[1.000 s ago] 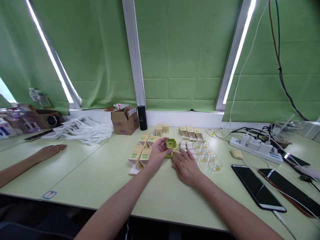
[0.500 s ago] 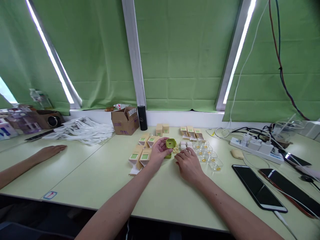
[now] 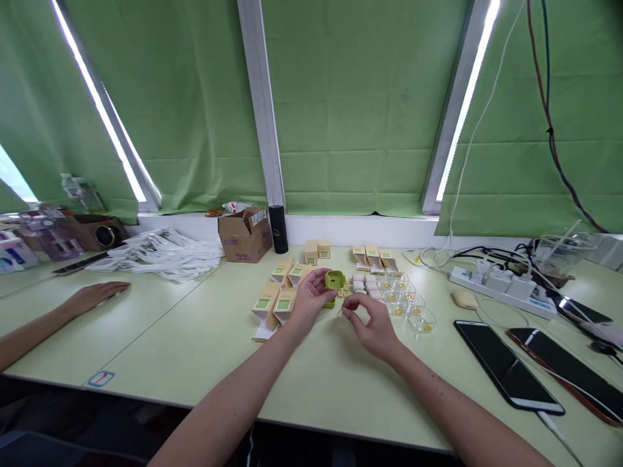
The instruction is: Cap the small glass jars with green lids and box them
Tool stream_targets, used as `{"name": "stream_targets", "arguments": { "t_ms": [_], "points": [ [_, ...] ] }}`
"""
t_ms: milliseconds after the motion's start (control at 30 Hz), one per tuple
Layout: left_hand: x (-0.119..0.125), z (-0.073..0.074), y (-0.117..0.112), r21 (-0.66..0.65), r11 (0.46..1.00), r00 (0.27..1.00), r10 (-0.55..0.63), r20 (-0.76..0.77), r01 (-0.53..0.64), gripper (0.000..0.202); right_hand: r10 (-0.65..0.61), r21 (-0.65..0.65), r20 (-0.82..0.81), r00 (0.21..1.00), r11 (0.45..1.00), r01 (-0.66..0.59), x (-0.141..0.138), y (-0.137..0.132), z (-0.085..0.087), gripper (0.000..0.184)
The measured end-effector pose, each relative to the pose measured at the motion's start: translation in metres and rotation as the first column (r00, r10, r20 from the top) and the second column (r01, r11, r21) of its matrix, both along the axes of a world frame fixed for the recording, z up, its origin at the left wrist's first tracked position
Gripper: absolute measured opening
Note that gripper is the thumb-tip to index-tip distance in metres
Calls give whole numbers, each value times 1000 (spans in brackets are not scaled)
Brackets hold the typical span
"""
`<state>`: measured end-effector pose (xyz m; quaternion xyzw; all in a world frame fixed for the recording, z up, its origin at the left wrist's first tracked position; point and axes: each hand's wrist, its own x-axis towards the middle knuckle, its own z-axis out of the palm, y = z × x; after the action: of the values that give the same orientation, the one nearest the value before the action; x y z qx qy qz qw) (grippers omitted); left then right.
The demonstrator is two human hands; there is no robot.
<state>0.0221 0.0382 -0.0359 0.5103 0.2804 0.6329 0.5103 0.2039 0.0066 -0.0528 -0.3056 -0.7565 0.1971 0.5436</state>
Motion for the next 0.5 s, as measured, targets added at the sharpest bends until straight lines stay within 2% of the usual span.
{"name": "stream_targets", "arguments": {
  "t_ms": [100, 200, 333, 500],
  "points": [
    [0, 1, -1, -14, 1000, 999, 20, -31, -21, 61, 26, -120, -234, 972, 991, -55, 1, 1, 3, 16],
    [1, 0, -1, -30, 999, 998, 21, -60, -23, 59, 24, -190, -395, 918, 976, -107, 4, 7, 3, 22],
    [2, -2, 0, -49, 999, 996, 2, -91, -7, 60, -31, -268, -494, 869, 956, -119, 7, 13, 4, 28],
    [3, -3, -3, -58, 997, 994, -59, -95, 54, 60, -68, -340, -539, 840, 930, -143, 7, 13, 7, 34]
  ]
}}
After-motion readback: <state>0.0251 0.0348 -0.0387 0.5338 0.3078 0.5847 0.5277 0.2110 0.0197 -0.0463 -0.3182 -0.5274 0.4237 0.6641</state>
